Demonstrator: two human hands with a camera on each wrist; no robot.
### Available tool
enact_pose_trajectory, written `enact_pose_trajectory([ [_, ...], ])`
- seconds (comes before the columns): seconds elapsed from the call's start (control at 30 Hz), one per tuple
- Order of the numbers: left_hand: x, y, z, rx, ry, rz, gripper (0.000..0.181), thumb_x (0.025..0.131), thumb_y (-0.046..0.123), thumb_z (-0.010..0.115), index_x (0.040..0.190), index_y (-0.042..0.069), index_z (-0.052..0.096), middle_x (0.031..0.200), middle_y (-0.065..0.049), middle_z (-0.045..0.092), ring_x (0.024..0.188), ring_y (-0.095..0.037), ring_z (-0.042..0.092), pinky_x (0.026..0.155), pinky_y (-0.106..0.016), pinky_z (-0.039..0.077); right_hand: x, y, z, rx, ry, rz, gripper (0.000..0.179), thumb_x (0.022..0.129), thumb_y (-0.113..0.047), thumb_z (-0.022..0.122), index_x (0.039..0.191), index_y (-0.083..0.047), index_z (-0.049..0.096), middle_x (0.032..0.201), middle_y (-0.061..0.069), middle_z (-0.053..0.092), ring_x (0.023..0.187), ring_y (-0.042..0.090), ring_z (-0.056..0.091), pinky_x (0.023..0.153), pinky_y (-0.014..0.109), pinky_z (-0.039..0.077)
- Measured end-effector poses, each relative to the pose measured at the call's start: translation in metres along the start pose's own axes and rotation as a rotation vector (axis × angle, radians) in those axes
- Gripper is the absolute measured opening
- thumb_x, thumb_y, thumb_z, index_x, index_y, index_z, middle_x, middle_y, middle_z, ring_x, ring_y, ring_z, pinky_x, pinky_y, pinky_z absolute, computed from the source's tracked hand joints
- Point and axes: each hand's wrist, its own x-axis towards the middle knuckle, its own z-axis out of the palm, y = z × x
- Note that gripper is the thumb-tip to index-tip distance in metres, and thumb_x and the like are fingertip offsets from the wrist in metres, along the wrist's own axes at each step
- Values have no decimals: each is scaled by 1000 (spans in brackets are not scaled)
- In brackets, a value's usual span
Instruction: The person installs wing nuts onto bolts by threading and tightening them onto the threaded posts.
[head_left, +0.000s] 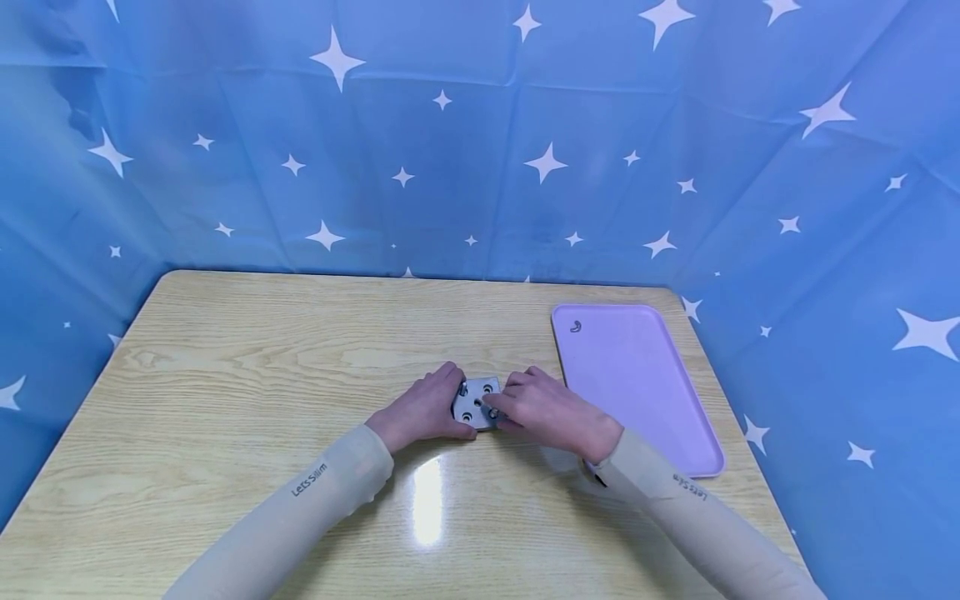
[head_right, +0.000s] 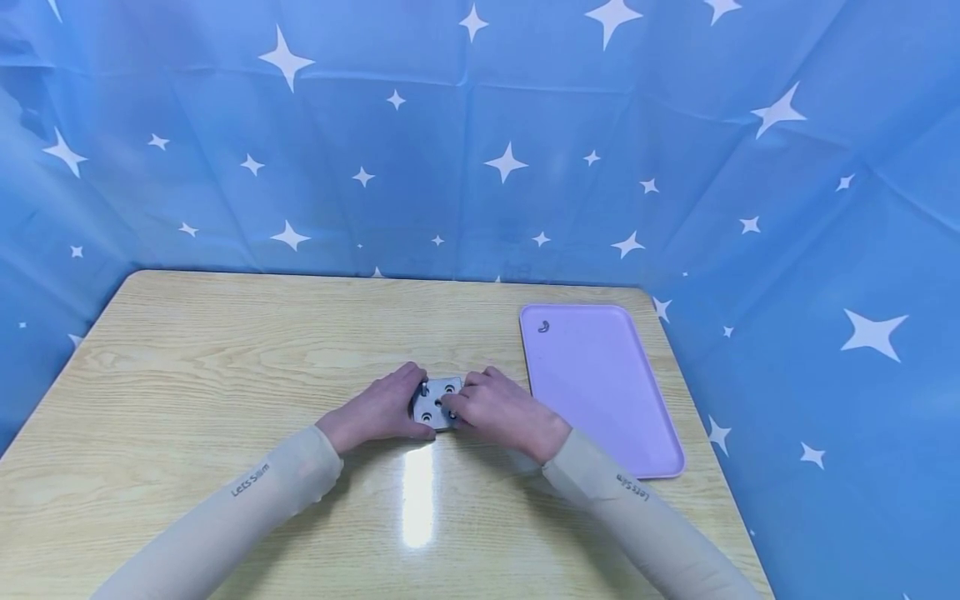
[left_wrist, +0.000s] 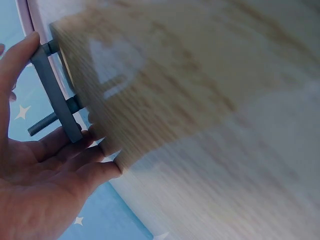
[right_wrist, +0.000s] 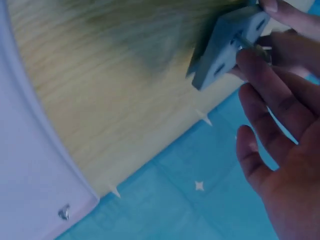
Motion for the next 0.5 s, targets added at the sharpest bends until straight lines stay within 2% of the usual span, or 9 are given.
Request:
enact_pose_trajectory([
  [0.13, 0, 0, -1, 1, -1, 2, 67, 77, 42, 91, 120, 6, 56, 107, -2, 52, 87, -18, 50, 77, -34, 45, -1, 4, -5, 10, -22, 16, 41, 90, -22, 78, 130, -18, 70, 116, -4, 73, 107, 20, 64, 87, 44, 48],
  [0.23, 0, 0, -1, 7, -2, 3, 67, 77, 43, 91, 120, 6, 56, 108, -2, 52, 87, -18, 50, 77, -34, 45, -1, 6, -8, 3, -38, -16, 43, 90, -13, 78, 131, -22, 70, 132, -6, 68, 120, 22, 61, 91, 46, 48],
  [0.3, 0, 0, -1, 7, 0, 6, 67, 76, 43, 91, 120, 6, 56, 109, -2, 52, 87, -18, 51, 77, -34, 45, -1, 6, -9, -16, -50, -48, 42, 90, -10, 78, 129, -24, 72, 137, -9, 66, 124, 21, 59, 92, 46, 49],
  [0.5, 0, 1, -1, -1, -1, -1, 69, 76, 43, 91, 121, 6, 56, 109, -2, 52, 88, -18, 51, 77, -34, 45, -1, 5, -4, -94, -34, -82, 30, 93, -14, 77, 122, -22, 77, 128, -12, 70, 122, 18, 61, 93, 43, 50],
])
